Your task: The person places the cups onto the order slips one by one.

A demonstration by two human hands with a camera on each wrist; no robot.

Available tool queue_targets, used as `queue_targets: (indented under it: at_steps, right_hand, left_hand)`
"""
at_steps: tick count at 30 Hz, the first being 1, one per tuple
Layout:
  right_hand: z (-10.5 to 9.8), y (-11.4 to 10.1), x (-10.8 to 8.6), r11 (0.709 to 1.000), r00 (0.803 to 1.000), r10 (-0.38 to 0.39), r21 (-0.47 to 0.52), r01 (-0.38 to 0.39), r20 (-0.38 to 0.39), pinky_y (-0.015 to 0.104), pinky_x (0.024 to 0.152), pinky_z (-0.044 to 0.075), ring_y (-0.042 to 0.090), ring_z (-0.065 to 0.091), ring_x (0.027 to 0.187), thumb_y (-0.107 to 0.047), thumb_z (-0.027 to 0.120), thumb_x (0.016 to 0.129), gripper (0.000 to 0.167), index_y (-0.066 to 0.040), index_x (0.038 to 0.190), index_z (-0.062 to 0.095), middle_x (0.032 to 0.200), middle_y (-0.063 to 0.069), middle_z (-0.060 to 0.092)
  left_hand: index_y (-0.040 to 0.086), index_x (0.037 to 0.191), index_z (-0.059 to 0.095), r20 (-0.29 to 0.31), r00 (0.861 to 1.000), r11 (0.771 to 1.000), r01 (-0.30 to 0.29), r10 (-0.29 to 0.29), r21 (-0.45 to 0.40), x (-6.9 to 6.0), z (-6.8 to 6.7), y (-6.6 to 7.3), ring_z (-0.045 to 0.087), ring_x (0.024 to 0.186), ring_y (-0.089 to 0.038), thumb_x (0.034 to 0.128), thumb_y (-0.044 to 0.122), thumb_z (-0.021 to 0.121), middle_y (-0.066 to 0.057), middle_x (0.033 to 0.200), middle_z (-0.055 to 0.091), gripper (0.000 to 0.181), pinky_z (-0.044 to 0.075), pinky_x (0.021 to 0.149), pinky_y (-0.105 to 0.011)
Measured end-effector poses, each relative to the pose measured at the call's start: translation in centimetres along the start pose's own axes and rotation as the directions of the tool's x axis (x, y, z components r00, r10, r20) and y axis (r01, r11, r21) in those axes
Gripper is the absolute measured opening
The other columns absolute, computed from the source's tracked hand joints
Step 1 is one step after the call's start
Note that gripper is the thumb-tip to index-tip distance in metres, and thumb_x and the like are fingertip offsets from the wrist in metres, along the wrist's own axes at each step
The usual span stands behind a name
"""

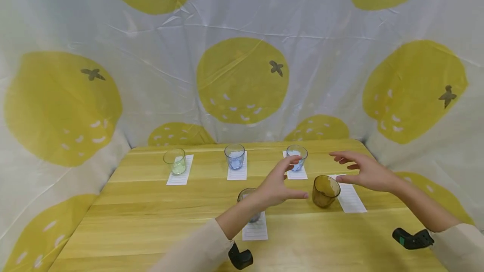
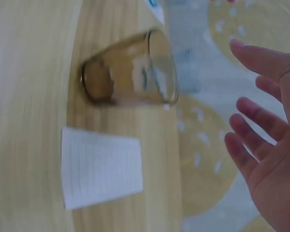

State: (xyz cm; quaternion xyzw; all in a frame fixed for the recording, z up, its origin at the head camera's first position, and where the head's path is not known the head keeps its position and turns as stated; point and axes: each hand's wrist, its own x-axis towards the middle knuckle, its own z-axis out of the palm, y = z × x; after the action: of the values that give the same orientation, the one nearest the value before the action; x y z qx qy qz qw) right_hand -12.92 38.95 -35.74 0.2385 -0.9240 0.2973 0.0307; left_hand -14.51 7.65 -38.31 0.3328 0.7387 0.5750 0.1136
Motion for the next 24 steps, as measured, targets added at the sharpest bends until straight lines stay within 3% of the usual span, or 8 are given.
queue_targets:
  at_steps: [6, 9, 16, 20, 24]
  right_hand:
    - [0.1, 3.6, -1.3, 0.986, 0.987, 0.105, 0.118, -0.120, 0.126, 0.065, 0.095, 0.048, 0.046, 0.055, 0.122, -0.021, 0.078, 0.095, 0.066, -0.002, 0.151, 0.049, 0.136, 0.022, 0.057]
    - [0.6, 5.4, -2.0, 0.976, 0.973, 0.143, 0.135, -0.169, 0.181, 0.060, 0.094, 0.051, 0.051, 0.054, 0.123, -0.021, 0.076, 0.096, 0.066, 0.000, 0.152, 0.047, 0.137, 0.027, 0.056]
    - [1.6, 9.0, -3.4, 0.958, 0.953, 0.227, 0.128, -0.255, 0.200, 0.061, 0.095, 0.048, 0.048, 0.055, 0.120, -0.022, 0.077, 0.095, 0.069, 0.003, 0.152, 0.046, 0.131, 0.025, 0.058]
    - [2.2, 11.0, -4.4, 0.961, 0.950, 0.204, 0.136, -0.240, 0.236, 0.052, 0.094, 0.048, 0.043, 0.055, 0.118, -0.022, 0.078, 0.094, 0.072, 0.005, 0.153, 0.044, 0.130, 0.024, 0.057]
    - [2.8, 12.3, -5.1, 0.975, 0.954, 0.152, 0.119, -0.187, 0.259, 0.043, 0.091, 0.048, 0.043, 0.052, 0.117, -0.021, 0.078, 0.094, 0.073, 0.005, 0.153, 0.043, 0.135, 0.033, 0.054]
  left_hand:
    - [0.024, 0.156, 0.042, -0.066, 0.995, 0.996, 0.072, -0.075, -0.052, 1.2, 3.2, -0.9, 0.039, 0.144, -0.022, 0.0775, 0.010, 0.094, 0.007, 0.153, 0.044, 0.095, 0.036, 0.115, -0.045]
    - [0.026, 0.155, 0.044, -0.098, 0.988, 0.990, 0.110, -0.119, -0.092, 1.4, 4.8, -1.8, 0.040, 0.141, -0.019, 0.0766, 0.010, 0.094, 0.011, 0.150, 0.045, 0.095, 0.037, 0.114, -0.043]
    - [0.024, 0.154, 0.044, -0.152, 0.981, 0.991, 0.111, -0.122, -0.077, 2.2, 7.8, -3.9, 0.042, 0.139, -0.017, 0.0732, 0.011, 0.097, 0.014, 0.151, 0.045, 0.098, 0.039, 0.112, -0.041]
    - [0.020, 0.156, 0.042, -0.153, 0.980, 0.990, 0.117, -0.128, -0.078, 2.5, 8.8, -5.1, 0.044, 0.138, -0.019, 0.0733, 0.006, 0.096, 0.005, 0.152, 0.047, 0.099, 0.039, 0.112, -0.042]
    - [0.020, 0.157, 0.039, -0.152, 0.974, 0.981, 0.151, -0.168, -0.117, 2.8, 9.6, -6.0, 0.041, 0.143, -0.025, 0.0738, 0.005, 0.095, -0.001, 0.153, 0.045, 0.101, 0.037, 0.114, -0.046]
